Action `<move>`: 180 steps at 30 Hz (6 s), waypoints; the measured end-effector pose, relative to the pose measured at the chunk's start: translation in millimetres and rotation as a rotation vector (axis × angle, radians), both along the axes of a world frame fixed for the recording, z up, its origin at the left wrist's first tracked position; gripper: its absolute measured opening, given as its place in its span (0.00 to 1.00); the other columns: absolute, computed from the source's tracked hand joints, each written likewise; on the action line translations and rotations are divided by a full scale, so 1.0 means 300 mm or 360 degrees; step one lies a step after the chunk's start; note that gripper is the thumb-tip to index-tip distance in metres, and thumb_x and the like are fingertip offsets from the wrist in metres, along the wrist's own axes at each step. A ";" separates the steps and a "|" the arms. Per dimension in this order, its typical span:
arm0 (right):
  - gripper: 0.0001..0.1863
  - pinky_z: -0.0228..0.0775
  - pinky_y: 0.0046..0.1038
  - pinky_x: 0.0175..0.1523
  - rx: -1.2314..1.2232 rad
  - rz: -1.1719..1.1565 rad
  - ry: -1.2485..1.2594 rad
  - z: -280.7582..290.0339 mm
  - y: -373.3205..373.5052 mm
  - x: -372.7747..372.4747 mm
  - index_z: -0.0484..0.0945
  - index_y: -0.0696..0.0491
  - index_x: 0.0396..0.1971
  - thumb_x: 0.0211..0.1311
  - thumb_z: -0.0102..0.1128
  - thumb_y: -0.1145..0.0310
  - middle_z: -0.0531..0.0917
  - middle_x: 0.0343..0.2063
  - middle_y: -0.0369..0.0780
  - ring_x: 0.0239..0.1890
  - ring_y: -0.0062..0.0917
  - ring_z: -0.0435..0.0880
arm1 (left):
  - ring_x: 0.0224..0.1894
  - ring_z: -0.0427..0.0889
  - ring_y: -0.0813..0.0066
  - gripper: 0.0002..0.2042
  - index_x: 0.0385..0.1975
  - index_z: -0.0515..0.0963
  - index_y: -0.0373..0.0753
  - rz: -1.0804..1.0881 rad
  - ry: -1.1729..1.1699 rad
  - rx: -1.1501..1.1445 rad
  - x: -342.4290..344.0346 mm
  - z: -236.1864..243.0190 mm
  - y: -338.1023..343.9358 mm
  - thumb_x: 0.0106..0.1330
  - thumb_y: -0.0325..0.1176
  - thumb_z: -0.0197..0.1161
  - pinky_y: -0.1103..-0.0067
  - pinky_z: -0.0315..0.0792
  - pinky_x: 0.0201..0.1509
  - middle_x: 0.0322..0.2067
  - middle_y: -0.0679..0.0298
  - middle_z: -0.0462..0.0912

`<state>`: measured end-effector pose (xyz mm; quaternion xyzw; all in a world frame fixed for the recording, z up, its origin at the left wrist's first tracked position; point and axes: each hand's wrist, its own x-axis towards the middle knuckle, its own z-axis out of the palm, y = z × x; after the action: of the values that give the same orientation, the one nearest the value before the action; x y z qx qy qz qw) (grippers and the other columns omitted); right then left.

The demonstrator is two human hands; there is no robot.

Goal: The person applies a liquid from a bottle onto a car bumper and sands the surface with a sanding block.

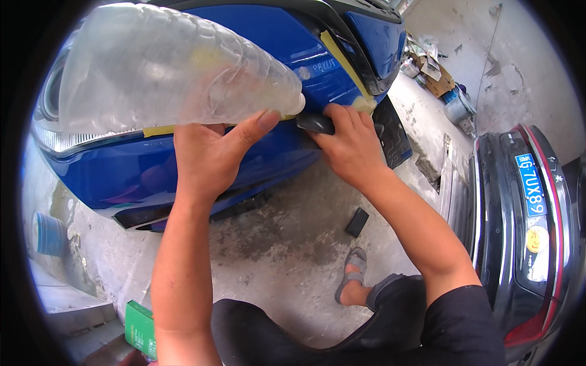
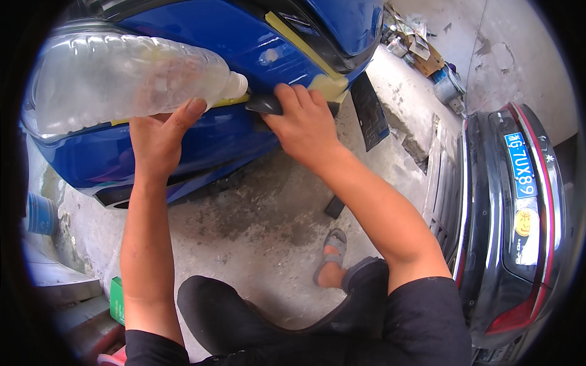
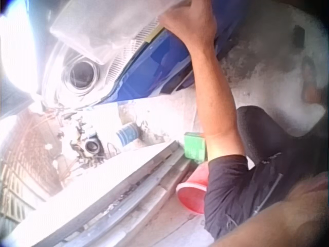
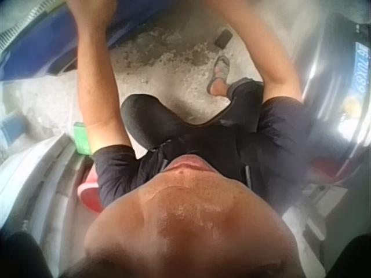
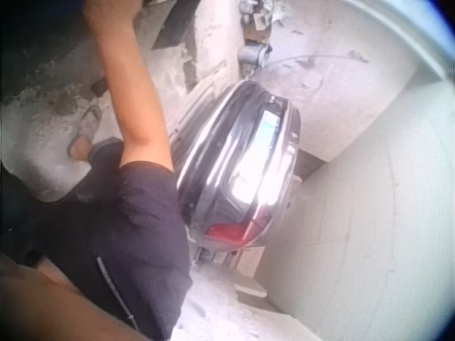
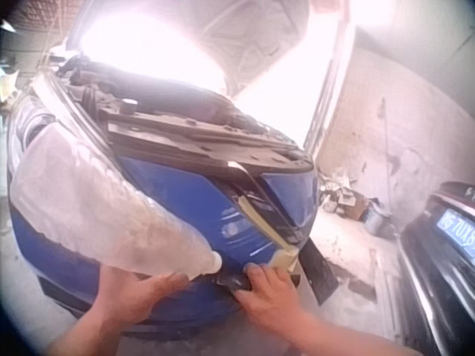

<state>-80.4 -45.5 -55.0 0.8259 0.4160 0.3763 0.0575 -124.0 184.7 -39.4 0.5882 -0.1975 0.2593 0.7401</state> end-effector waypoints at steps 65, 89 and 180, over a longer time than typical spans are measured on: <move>0.11 0.72 0.43 0.30 0.0276 -0.0683 0.0564 0.048 0.199 -0.050 0.70 0.56 0.29 0.59 0.60 0.65 0.81 0.20 0.48 0.25 0.46 0.82 | 0.37 0.86 0.73 0.20 0.40 0.76 0.27 0.0093 -0.0222 -0.0010 -0.014 0.008 0.110 0.52 0.31 0.75 0.79 0.79 0.42 0.34 0.56 0.86; 0.12 0.72 0.42 0.30 0.0207 -0.0881 0.0446 0.029 0.224 -0.036 0.70 0.54 0.28 0.58 0.62 0.62 0.82 0.22 0.43 0.26 0.42 0.82 | 0.40 0.86 0.67 0.26 0.43 0.74 0.30 0.0127 -0.0129 0.0124 -0.005 0.000 0.130 0.48 0.36 0.78 0.76 0.79 0.45 0.38 0.55 0.85; 0.09 0.72 0.34 0.29 0.0570 -0.0254 0.0254 0.211 0.193 -0.150 0.72 0.53 0.28 0.57 0.63 0.67 0.80 0.22 0.41 0.26 0.38 0.81 | 0.37 0.86 0.73 0.20 0.42 0.78 0.30 0.0080 -0.0001 0.0061 -0.027 0.014 0.120 0.54 0.35 0.74 0.79 0.77 0.40 0.36 0.57 0.86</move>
<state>-125.5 12.4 8.2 0.8804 0.2791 0.3718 -0.0936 -132.0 220.8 -35.1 0.6070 -0.1879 0.2741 0.7219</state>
